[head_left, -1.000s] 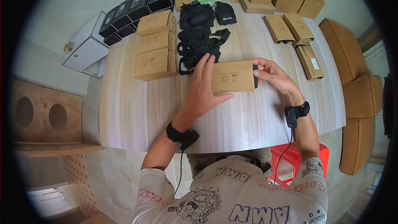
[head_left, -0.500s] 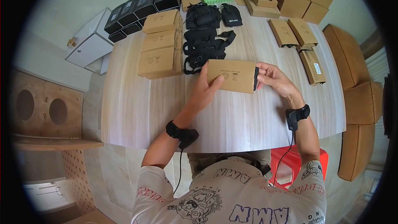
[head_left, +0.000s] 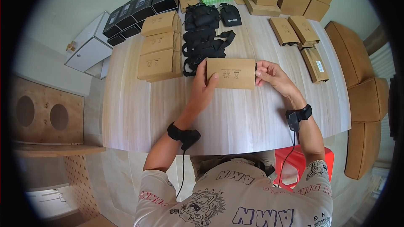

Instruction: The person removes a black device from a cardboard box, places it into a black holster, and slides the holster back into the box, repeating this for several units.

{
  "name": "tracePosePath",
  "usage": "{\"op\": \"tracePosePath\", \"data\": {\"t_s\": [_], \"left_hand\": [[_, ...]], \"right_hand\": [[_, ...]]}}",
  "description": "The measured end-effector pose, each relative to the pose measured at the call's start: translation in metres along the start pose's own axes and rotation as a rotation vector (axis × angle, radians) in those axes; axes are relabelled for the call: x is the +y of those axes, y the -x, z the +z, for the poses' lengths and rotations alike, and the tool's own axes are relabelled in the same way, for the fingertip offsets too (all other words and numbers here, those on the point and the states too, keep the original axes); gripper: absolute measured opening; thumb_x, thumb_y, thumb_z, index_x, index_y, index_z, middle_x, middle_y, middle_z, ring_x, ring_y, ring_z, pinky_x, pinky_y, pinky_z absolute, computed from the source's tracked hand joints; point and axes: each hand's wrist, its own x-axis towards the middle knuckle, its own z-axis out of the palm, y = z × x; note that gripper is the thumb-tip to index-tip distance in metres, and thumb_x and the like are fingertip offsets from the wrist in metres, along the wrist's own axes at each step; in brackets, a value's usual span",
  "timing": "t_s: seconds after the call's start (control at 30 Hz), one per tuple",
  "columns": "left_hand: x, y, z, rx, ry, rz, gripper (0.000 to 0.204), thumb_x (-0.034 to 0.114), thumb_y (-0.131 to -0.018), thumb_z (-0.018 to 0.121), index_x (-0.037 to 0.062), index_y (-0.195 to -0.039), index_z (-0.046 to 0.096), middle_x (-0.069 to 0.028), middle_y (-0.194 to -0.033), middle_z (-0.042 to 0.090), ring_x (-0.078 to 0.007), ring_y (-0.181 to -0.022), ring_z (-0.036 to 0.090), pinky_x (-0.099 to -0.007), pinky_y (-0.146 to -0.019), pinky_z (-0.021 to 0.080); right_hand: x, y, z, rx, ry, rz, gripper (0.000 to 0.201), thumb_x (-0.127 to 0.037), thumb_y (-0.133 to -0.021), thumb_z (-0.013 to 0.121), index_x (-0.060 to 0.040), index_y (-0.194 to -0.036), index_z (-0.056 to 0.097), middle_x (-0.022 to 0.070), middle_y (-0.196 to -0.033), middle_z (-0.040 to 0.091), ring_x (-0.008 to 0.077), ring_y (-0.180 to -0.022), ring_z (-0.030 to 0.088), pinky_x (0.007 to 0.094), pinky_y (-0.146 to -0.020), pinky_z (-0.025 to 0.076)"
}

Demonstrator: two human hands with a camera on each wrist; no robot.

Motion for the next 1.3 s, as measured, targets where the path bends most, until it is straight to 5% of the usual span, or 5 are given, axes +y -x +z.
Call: {"op": "tracePosePath", "data": {"t_s": [0.27,0.7,1.07,1.17,1.3], "left_hand": [[0.014,0.001,-0.001,-0.031,0.039,0.007,0.055,0.011,-0.115,0.049,-0.0027,-0.164,0.029,-0.0128,-0.144,0.059,-0.0158,-0.128,0.057,-0.0307,-0.109,0.045],[0.016,0.000,-0.002,-0.016,0.163,-0.161,0.051,0.006,-0.112,0.051,-0.0007,-0.161,0.038,-0.0056,-0.122,0.067,-0.0066,-0.106,0.060,-0.0233,-0.088,0.048],[0.005,0.004,-0.004,-0.082,-0.066,-0.187,0.065,0.014,-0.110,0.056,-0.0001,-0.165,0.025,-0.0146,-0.146,0.051,-0.0175,-0.127,0.052,-0.0315,-0.112,0.041],[0.003,0.007,-0.001,-0.089,-0.076,-0.194,0.064,0.015,-0.111,0.053,0.0025,-0.167,0.025,-0.0125,-0.149,0.050,-0.0172,-0.137,0.047,-0.0305,-0.119,0.034],[0.010,0.007,0.002,-0.058,-0.086,-0.172,0.065,0.015,-0.111,0.051,0.0006,-0.168,0.022,-0.0149,-0.150,0.048,-0.0186,-0.136,0.048,-0.0317,-0.118,0.035]], "right_hand": [[0.004,-0.003,-0.003,0.129,0.001,-0.006,0.030,-0.019,-0.114,0.055,0.0003,-0.134,0.065,0.0042,-0.111,0.074,0.0107,-0.093,0.070,0.0265,-0.084,0.058],[0.019,-0.006,-0.007,0.192,0.025,-0.016,0.028,-0.017,-0.109,0.062,0.0017,-0.129,0.066,0.0049,-0.102,0.074,0.0101,-0.086,0.069,0.0264,-0.078,0.058],[-0.002,0.003,0.006,0.162,0.381,-0.045,0.045,-0.036,-0.107,0.066,0.0053,-0.126,0.067,0.0078,-0.096,0.073,0.0152,-0.083,0.070,0.0327,-0.077,0.059],[-0.010,0.011,0.023,0.264,0.549,-0.249,0.063,-0.046,-0.103,0.071,0.0043,-0.138,0.060,0.0176,-0.120,0.071,0.0269,-0.096,0.072,0.0398,-0.088,0.058],[-0.006,0.013,0.033,0.054,0.710,-0.374,0.090,-0.046,-0.095,0.079,0.0017,-0.159,0.037,0.0262,-0.155,0.047,0.0429,-0.134,0.058,0.0465,-0.112,0.049]]}}
